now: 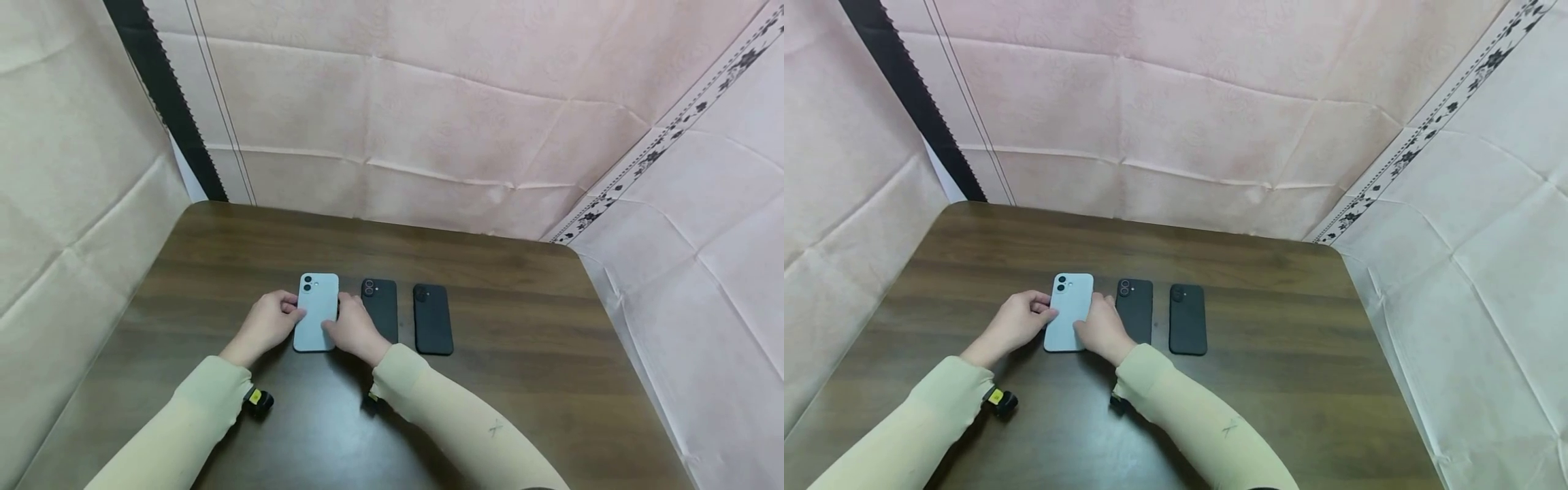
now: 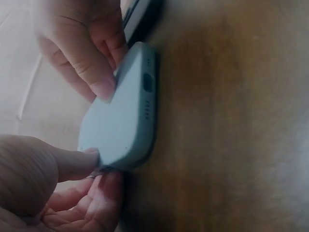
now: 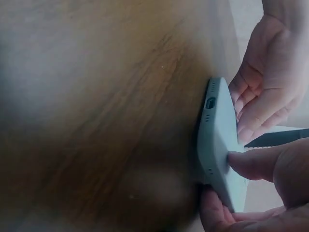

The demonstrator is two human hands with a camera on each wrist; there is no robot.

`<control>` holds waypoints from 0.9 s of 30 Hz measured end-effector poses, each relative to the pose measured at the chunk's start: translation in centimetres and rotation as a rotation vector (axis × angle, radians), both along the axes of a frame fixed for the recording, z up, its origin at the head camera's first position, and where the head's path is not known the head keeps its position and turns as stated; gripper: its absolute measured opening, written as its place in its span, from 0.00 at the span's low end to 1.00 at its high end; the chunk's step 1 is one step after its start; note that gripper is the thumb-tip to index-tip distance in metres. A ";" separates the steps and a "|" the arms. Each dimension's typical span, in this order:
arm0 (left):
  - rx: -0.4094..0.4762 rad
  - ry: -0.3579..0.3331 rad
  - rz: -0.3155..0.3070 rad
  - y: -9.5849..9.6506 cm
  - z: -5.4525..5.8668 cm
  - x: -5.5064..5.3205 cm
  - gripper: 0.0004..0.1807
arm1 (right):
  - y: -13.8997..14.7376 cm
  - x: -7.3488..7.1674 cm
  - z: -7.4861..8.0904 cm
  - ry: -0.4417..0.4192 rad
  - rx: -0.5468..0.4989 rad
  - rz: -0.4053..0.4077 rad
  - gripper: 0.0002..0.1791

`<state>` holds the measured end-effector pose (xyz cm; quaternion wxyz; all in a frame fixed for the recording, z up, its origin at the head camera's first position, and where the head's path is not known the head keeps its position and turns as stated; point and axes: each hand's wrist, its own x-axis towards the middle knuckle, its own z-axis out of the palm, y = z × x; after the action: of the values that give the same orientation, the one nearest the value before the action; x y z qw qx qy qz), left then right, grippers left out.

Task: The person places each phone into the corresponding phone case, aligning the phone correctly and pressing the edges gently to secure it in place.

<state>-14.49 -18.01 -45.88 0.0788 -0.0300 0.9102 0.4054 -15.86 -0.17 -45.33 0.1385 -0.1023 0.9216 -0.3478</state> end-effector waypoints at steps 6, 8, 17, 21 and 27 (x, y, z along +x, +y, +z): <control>-0.039 -0.039 -0.027 0.0 0.5 -0.5 0.18 | -0.6 -0.1 0.5 -0.005 0.092 -0.013 0.30; -0.046 -0.040 -0.031 0.0 0.5 -0.7 0.19 | -0.8 -0.2 0.5 -0.006 0.109 -0.013 0.31; -0.056 -0.059 -0.011 -0.1 0.3 -0.5 0.19 | -1.0 -0.5 0.6 -0.022 0.163 0.019 0.28; -0.054 -0.055 -0.005 0.0 0.4 -0.4 0.18 | -1.0 -0.7 0.7 0.009 0.205 0.049 0.25; -0.038 -0.063 0.006 0.1 0.0 -0.5 0.17 | -1.0 -0.8 0.5 0.006 0.220 0.065 0.25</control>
<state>-14.96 -17.91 -45.90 0.1057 -0.0468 0.9147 0.3872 -16.69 -1.19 -44.88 0.1575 -0.1173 0.9508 -0.2396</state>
